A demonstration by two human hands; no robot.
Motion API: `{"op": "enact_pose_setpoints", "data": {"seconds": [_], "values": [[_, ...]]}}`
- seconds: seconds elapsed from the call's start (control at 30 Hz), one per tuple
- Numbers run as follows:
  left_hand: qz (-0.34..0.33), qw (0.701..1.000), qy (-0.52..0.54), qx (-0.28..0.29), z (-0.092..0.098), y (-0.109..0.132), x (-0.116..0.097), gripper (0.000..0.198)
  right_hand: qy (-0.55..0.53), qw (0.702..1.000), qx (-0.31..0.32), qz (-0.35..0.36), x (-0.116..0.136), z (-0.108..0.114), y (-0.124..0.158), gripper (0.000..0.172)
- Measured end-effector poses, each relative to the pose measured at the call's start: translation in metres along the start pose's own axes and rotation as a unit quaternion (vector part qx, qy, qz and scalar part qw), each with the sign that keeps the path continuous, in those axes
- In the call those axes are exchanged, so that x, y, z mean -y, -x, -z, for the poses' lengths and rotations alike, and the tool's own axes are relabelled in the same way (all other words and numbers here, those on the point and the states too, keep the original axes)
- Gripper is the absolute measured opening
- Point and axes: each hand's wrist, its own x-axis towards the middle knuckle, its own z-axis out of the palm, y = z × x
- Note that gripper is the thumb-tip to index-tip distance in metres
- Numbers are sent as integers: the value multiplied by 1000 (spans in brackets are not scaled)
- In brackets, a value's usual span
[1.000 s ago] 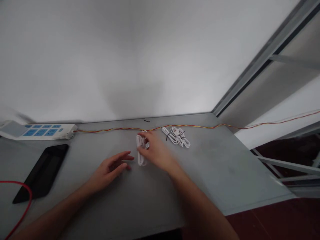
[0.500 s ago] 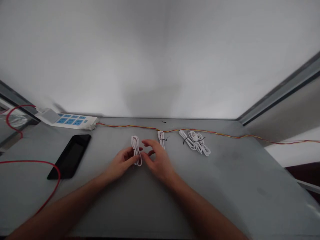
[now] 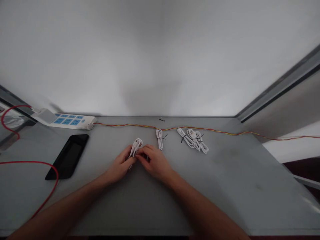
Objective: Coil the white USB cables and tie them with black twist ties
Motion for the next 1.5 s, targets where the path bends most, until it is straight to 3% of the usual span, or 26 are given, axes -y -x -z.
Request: {"op": "enact_pose_setpoints", "data": {"seconds": [0.17,0.23,0.33,0.5,0.57,0.63,0.77,0.83,1.07,1.2,1.3,1.5], "values": [[81,986,147,12,2,-2,-2,19,20,999,-12,-45,1,0,0,8],[81,982,168,29,5,-3,-3,21,22,998,-5,-55,0,-1,0,7],[16,995,87,42,7,-1,-5,30,38,997,5,-72,-1,-2,0,5],[-29,995,-65,64,1,8,-6,84,71,990,7,-122,-2,2,-1,13],[-33,994,-89,51,-2,11,-6,92,57,989,4,-139,0,4,-1,17],[-34,995,-91,15,-2,11,-6,86,57,988,-4,-143,1,5,-1,13],[-20,986,-114,-120,4,4,-6,36,67,992,-17,-108,2,6,0,9],[-9,979,-133,-154,7,0,-7,26,62,994,-19,-86,2,6,1,10],[1,974,-146,-171,10,-2,-7,37,58,996,-27,-65,3,5,3,11],[61,990,-33,-124,15,-6,-2,39,41,992,-43,-109,1,6,0,10],[70,993,9,-92,18,-8,-2,39,30,988,-43,-145,-3,8,-3,12],[27,983,-86,-162,23,-11,-1,25,103,978,-36,-177,-13,15,-7,11]]}}
